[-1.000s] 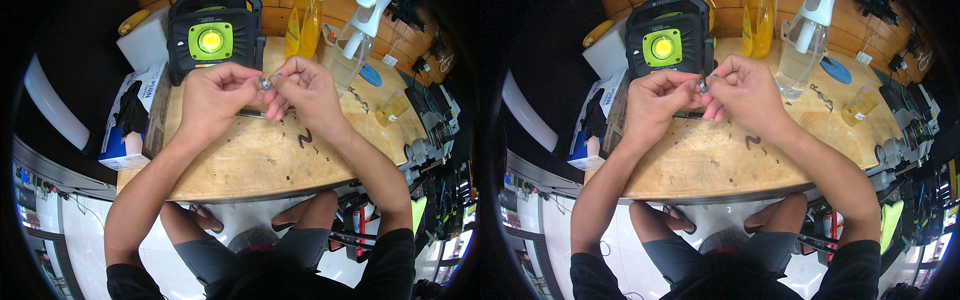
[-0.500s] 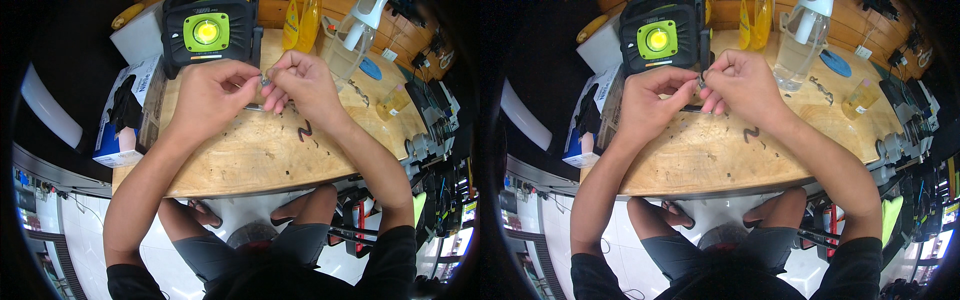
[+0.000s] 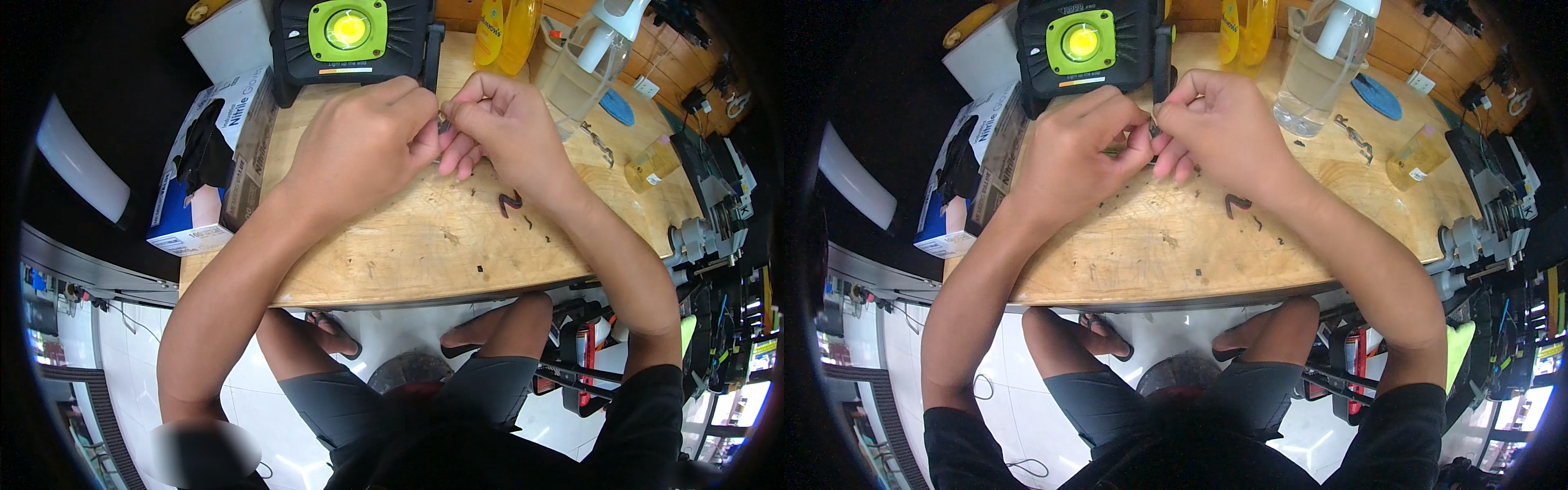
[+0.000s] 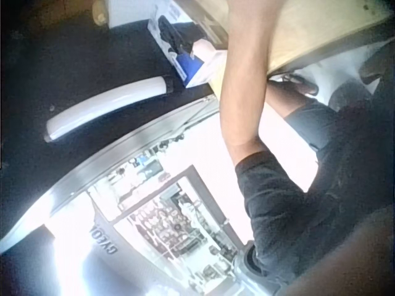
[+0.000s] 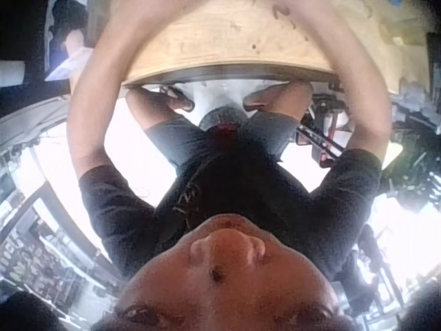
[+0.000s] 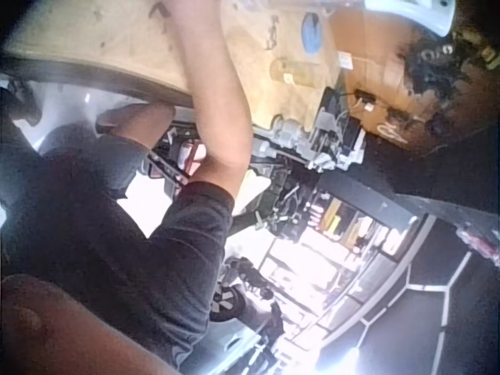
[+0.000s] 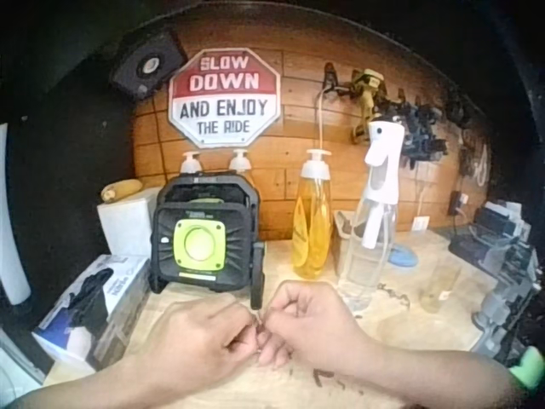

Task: The person uses a metal file to smooth the edges of small metal components on a wooden workbench. They repeatedly pick up the parts, file specific edges, and inspect the results by hand.

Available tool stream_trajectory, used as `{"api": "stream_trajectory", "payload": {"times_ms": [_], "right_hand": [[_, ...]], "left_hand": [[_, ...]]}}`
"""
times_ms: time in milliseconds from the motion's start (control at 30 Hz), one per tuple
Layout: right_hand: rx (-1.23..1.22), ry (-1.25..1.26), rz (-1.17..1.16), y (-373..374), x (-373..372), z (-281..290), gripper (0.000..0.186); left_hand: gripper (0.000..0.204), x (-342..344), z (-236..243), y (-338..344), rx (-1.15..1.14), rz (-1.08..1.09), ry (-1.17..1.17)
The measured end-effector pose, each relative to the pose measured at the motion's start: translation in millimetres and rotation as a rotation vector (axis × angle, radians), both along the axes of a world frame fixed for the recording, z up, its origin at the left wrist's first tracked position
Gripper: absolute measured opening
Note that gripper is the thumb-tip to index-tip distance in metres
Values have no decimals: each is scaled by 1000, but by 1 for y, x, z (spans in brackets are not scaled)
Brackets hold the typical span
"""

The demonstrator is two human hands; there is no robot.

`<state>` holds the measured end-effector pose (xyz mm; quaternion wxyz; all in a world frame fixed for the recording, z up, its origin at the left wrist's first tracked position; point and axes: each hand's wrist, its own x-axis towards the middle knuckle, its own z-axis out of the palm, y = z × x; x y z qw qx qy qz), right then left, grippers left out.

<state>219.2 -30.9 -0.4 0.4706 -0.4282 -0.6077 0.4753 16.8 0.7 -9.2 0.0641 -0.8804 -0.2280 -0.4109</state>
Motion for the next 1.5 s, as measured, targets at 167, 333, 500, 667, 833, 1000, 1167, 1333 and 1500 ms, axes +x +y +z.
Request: {"api": "stream_trajectory", "payload": {"times_ms": [167, 333, 500, 667, 833, 1000, 1167, 1333, 1500], "right_hand": [[-63, 100, 24, 4, 3, 1, 21], [-13, 132, 3, 4, 6, 2, 21], [19, 115, 10, 2, 1, 4, 20], [65, 157, 70, 11, 6, -2, 23], [-3, 212, 139, 11, 9, -2, 24], [25, 108, 128, 3, 4, 4, 20], [109, 69, 80, 1, 0, 0, 15], [180, 41, 52, -4, -5, -3, 11], [200, 83, 38, -5, -5, -4, 10]], "left_hand": [[14, 1, 4, 0, 50, 5, -28], [13, -1, 3, 2, 14, 30, -65], [18, 0, 7, 3, -555, -45, -264], [25, -2, -8, 16, -799, -268, -445], [23, -2, 4, 2, -819, -164, -445], [21, -3, 3, -5, -699, -116, -438], [21, -1, 7, -8, -771, -193, -481], [20, 2, 9, -6, -984, -218, -558], [22, 4, 10, -11, -972, -201, -542]]}}
